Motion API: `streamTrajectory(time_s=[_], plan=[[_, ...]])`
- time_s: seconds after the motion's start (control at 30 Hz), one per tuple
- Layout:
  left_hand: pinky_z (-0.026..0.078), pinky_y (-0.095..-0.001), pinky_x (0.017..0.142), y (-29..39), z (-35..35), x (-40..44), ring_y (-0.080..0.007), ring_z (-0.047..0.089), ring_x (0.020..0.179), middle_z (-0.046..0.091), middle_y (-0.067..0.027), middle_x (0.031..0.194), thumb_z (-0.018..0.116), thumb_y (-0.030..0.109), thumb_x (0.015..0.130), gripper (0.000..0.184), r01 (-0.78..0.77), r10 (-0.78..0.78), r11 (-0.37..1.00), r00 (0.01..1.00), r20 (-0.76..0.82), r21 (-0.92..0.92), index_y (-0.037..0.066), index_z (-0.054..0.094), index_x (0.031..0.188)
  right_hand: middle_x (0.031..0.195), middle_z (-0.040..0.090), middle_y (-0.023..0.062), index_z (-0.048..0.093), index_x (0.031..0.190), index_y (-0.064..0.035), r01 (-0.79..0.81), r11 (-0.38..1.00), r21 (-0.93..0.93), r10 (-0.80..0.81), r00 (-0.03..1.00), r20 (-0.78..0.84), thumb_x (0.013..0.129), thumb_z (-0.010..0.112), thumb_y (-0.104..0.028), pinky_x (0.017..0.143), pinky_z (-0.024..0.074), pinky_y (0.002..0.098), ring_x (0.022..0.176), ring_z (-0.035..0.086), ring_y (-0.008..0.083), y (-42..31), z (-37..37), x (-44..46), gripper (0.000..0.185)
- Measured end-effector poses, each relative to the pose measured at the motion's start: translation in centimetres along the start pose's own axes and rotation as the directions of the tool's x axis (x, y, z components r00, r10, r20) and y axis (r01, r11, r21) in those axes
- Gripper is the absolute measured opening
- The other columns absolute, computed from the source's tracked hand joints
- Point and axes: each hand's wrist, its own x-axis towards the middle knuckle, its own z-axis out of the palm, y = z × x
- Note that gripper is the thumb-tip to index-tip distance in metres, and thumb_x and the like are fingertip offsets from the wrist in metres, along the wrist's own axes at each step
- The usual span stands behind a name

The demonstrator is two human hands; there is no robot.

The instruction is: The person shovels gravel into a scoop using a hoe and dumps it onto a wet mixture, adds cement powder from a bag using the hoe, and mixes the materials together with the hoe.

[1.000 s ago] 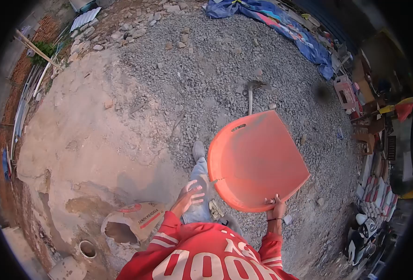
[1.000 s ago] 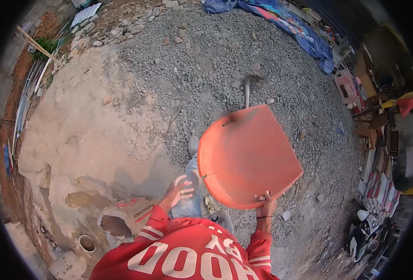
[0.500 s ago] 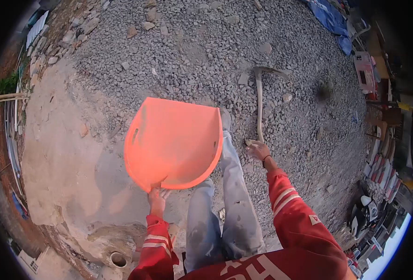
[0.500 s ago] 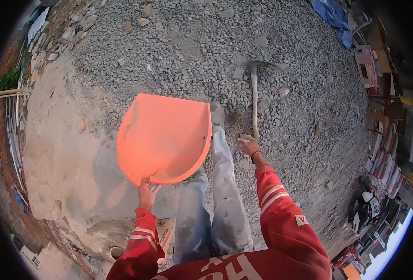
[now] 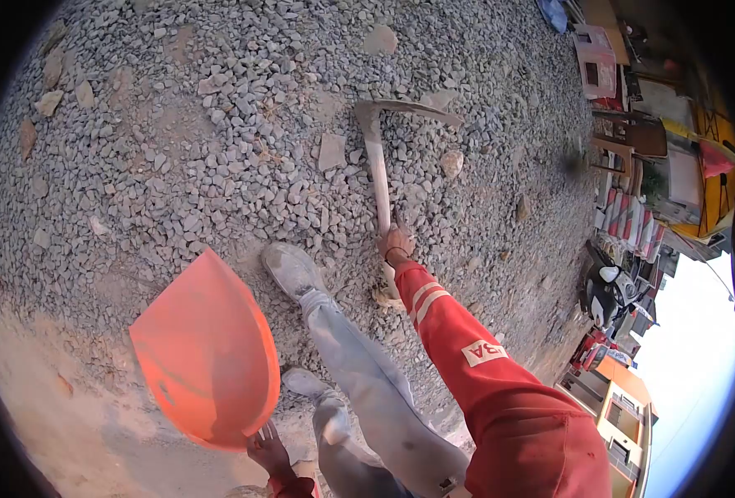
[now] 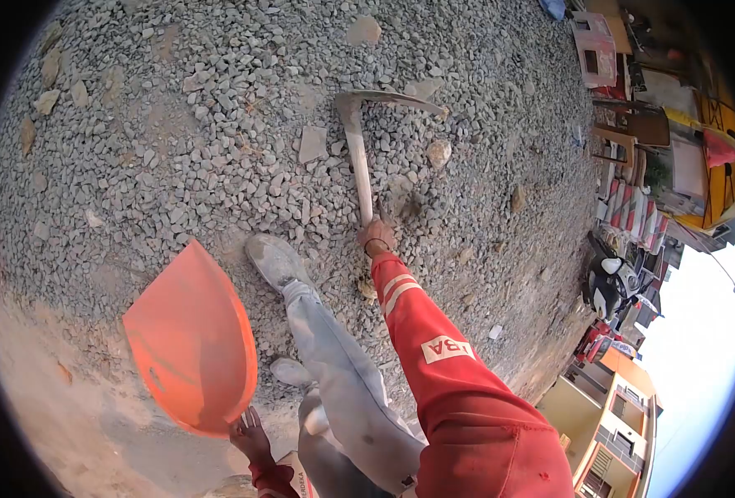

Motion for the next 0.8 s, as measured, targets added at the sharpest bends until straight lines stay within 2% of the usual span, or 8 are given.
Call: streamTrajectory(time_s=[0.13,0.2,0.27,0.4,0.47,0.6,0.73,0.8], plan=[[0.037,-0.0459,0.112,3.5,1.7,-5.5,-0.0328,0.044,0.130,0.053,-0.0084,0.128,0.055,0.026,0.091,0.044,0.001,0.001,0.998,1.000,-0.029,0.070,0.005,0.051,0.129,0.091,0.067,0.0255,0.062,0.105,-0.0012,0.030,0.956,0.290,0.018,0.986,-0.164,0.074,0.070,-0.037,0.078,0.0545,0.0474,0.087,0.066,0.0438,-0.9,-4.3,-5.0,0.048],[0.039,-0.0461,0.111,7.8,3.4,-9.3,-0.0327,0.044,0.130,0.052,-0.0082,0.128,0.056,0.028,0.090,0.039,-0.084,0.083,0.981,0.996,0.012,0.177,0.006,0.053,0.122,0.085,0.066,0.0269,0.063,0.098,0.0041,0.121,0.882,0.455,-0.049,0.985,-0.168,0.074,0.069,-0.039,0.075,0.0547,0.0475,0.084,0.066,0.0438,-0.8,-12.6,-9.5,0.050],[0.040,-0.0475,0.109,10.7,6.1,-13.2,-0.0330,0.043,0.130,0.050,-0.0081,0.128,0.057,0.027,0.088,0.036,-0.180,0.166,0.950,0.983,0.074,0.256,0.008,0.052,0.117,0.085,0.068,0.0263,0.064,0.090,0.0077,0.147,0.925,0.350,-0.080,0.977,-0.199,0.074,0.069,-0.035,0.072,0.0544,0.0472,0.083,0.068,0.0427,2.8,-13.3,-10.0,0.046],[0.044,-0.0507,0.104,15.6,3.9,-11.7,-0.0340,0.048,0.123,0.051,-0.0089,0.123,0.058,0.018,0.083,0.040,-0.166,0.155,0.967,0.985,0.074,0.194,0.009,0.050,0.121,0.064,0.065,0.0149,0.066,0.081,0.0060,-0.179,0.703,0.688,-0.005,0.967,0.257,0.073,0.074,-0.027,0.051,0.0529,0.0396,0.054,0.065,0.0263,6.7,-24.4,-20.4,0.035],[0.046,-0.0517,0.102,17.3,8.8,-13.8,-0.0341,0.053,0.117,0.053,-0.0097,0.120,0.057,0.013,0.080,0.042,-0.254,0.226,0.938,0.964,0.140,0.237,0.008,0.049,0.121,0.055,0.059,0.0097,0.066,0.078,0.0053,-0.176,0.675,0.716,-0.032,0.963,0.267,0.073,0.073,-0.025,0.044,0.0497,0.0362,0.045,0.060,0.0199,10.0,-27.1,-25.2,0.031],[0.049,-0.0529,0.099,18.9,20.8,-18.9,-0.0338,0.059,0.106,0.055,-0.0114,0.114,0.056,0.008,0.077,0.044,-0.287,0.224,0.911,0.948,0.228,0.296,0.006,0.049,0.121,0.060,0.061,0.0090,0.064,0.073,0.0025,-0.381,0.605,0.699,0.084,0.904,0.420,0.071,0.075,-0.020,0.042,0.0476,0.0335,0.045,0.059,0.0179,17.7,-21.4,-29.4,0.025],[0.053,-0.0559,0.093,16.6,33.0,-20.8,-0.0401,0.062,0.108,0.055,-0.0180,0.118,0.053,0.004,0.080,0.048,-0.311,0.182,0.868,0.925,0.334,0.388,0.005,0.042,0.127,0.078,0.070,0.0209,0.068,0.086,0.0102,-0.472,0.711,0.521,0.240,0.860,0.451,0.070,0.071,-0.022,0.060,0.0569,0.0408,0.070,0.072,0.0304,19.9,-25.7,-34.0,0.037],[0.053,-0.0559,0.093,15.2,38.1,-16.7,-0.0413,0.062,0.106,0.054,-0.0181,0.120,0.053,0.005,0.081,0.054,-0.271,0.072,0.843,0.913,0.403,0.464,0.005,0.040,0.133,0.090,0.071,0.0242,0.068,0.093,0.0122,-0.556,0.701,0.447,0.345,0.812,0.470,0.070,0.073,-0.025,0.069,0.0571,0.0428,0.083,0.072,0.0321,22.5,-18.9,-33.8,0.044]])
